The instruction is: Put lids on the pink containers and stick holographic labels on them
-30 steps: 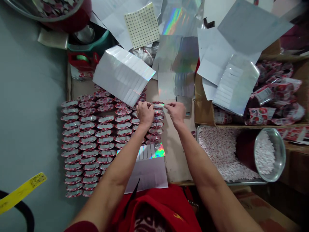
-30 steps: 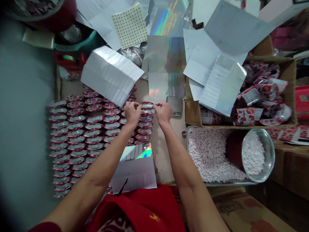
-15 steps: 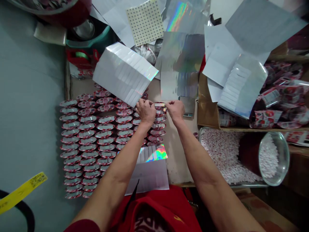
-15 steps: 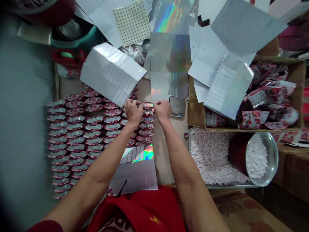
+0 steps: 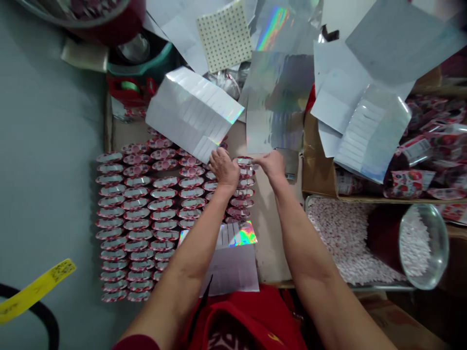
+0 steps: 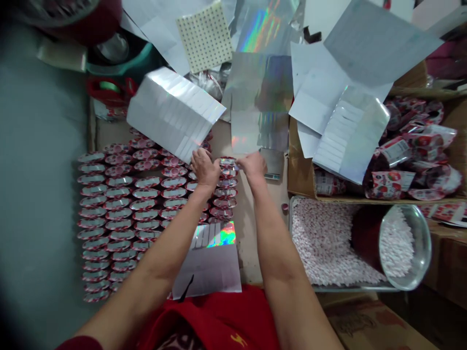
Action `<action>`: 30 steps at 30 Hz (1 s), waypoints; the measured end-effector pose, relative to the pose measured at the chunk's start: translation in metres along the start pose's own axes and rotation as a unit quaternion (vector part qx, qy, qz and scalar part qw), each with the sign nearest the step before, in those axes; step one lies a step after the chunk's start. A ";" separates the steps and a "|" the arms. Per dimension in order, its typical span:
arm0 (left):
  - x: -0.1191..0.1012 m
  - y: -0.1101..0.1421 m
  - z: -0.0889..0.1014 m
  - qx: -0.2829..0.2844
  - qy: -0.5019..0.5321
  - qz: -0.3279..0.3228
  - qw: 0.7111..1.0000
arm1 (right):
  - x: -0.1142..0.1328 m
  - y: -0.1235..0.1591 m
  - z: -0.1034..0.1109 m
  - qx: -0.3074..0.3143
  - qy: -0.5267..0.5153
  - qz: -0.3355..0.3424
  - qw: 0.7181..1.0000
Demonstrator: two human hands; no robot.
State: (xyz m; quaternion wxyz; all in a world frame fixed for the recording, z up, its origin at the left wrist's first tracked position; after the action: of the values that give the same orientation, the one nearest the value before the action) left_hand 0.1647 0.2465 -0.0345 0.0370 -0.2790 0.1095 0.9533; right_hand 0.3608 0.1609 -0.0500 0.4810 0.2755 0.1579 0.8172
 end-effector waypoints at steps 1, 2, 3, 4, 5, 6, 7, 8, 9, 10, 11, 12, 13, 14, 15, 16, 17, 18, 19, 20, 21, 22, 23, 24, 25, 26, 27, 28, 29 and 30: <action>0.001 -0.003 0.000 0.010 0.009 0.012 1.000 | -0.001 -0.001 0.001 0.019 -0.003 -0.004 1.000; 0.002 -0.006 -0.001 0.028 0.019 0.020 0.999 | -0.003 -0.002 0.004 0.035 -0.010 -0.006 0.999; 0.003 -0.009 -0.001 0.049 0.031 0.023 0.998 | -0.005 0.000 0.007 0.045 -0.027 -0.006 0.999; 0.003 -0.011 0.001 0.064 0.044 0.019 0.997 | -0.006 0.002 0.013 0.050 -0.055 0.001 0.997; 0.002 -0.013 0.005 0.069 0.058 0.005 0.996 | -0.008 0.006 0.019 0.049 -0.101 0.016 0.994; 0.000 -0.014 0.012 0.060 0.068 -0.017 0.996 | -0.012 0.010 0.026 0.039 -0.161 0.029 0.986; -0.003 -0.015 0.022 0.038 0.070 -0.046 0.996 | -0.018 0.015 0.033 0.028 -0.223 0.034 0.974; -0.007 -0.015 0.033 0.008 0.062 -0.076 0.995 | -0.026 0.021 0.035 0.039 -0.272 0.030 0.961; -0.011 -0.015 0.043 -0.021 0.045 -0.103 0.993 | -0.034 0.028 0.036 0.045 -0.308 0.018 0.950; -0.016 -0.016 0.051 -0.045 0.024 -0.125 0.991 | -0.040 0.035 0.035 0.054 -0.334 0.005 0.941; -0.020 -0.019 0.056 -0.061 0.003 -0.140 0.988 | -0.045 0.042 0.033 0.065 -0.353 -0.009 0.933; -0.025 -0.024 0.059 -0.070 -0.010 -0.150 0.986 | -0.047 0.050 0.031 0.076 -0.368 -0.020 0.927; -0.028 -0.032 0.062 -0.075 -0.016 -0.157 0.985 | -0.047 0.057 0.027 0.088 -0.380 -0.027 0.920; -0.032 -0.043 0.063 -0.077 -0.019 -0.161 0.984 | -0.045 0.064 0.023 0.101 -0.391 -0.033 0.914; -0.034 -0.055 0.065 -0.076 -0.024 -0.162 0.984 | -0.042 0.069 0.020 0.113 -0.398 -0.035 0.910; -0.035 -0.068 0.068 -0.068 -0.038 -0.162 0.984 | -0.040 0.074 0.017 0.121 -0.401 -0.034 0.907; -0.036 -0.082 0.070 -0.051 -0.064 -0.158 0.984 | -0.039 0.077 0.016 0.121 -0.399 -0.032 0.908; -0.036 -0.095 0.074 -0.022 -0.100 -0.151 0.983 | -0.039 0.079 0.017 0.116 -0.395 -0.026 0.911; -0.037 -0.106 0.079 0.013 -0.139 -0.146 0.979 | -0.041 0.080 0.020 0.106 -0.390 -0.018 0.914; -0.039 -0.114 0.088 0.043 -0.174 -0.140 0.974 | -0.045 0.081 0.023 0.096 -0.388 -0.010 0.917; -0.045 -0.118 0.102 0.064 -0.198 -0.142 0.968 | -0.049 0.082 0.027 0.089 -0.392 -0.005 0.915; -0.055 -0.120 0.118 0.071 -0.214 -0.149 0.963 | -0.055 0.084 0.029 0.089 -0.407 -0.006 0.909; -0.070 -0.119 0.139 0.052 -0.222 -0.159 0.961 | -0.060 0.086 0.031 0.094 -0.431 -0.013 0.897; -0.087 -0.116 0.161 0.016 -0.224 -0.162 0.961 | -0.063 0.088 0.032 0.102 -0.461 -0.024 0.881; -0.107 -0.112 0.179 -0.021 -0.221 -0.170 0.960 | -0.066 0.090 0.033 0.106 -0.494 -0.038 0.862; -0.131 -0.105 0.194 -0.069 -0.209 -0.199 0.955 | -0.067 0.093 0.035 0.105 -0.526 -0.052 0.842; -0.155 -0.100 0.200 -0.095 -0.195 -0.235 0.948 | -0.066 0.095 0.037 0.098 -0.554 -0.063 0.824; -0.175 -0.099 0.197 -0.097 -0.182 -0.262 0.943 | -0.062 0.097 0.040 0.088 -0.577 -0.068 0.809; -0.190 -0.103 0.187 -0.088 -0.168 -0.284 0.940 | -0.056 0.099 0.043 0.080 -0.598 -0.067 0.795; -0.201 -0.111 0.175 -0.080 -0.150 -0.301 0.938 | -0.046 0.100 0.045 0.080 -0.617 -0.060 0.781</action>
State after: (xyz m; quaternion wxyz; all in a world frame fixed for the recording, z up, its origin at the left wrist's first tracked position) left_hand 0.2567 0.3928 0.1969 0.3157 -0.1548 -0.0630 0.9340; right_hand 0.3360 0.0714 0.0247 0.5003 0.7481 -0.0915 0.4263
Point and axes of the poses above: each hand's wrist, its own y-axis away from the middle knuckle, its own z-axis out of the back of the hand, x = y × z, the point moved 9 cm from there along -y, towards the middle knuckle, and after that the axes turned 2 degrees about -z, right-handed, at the moved point
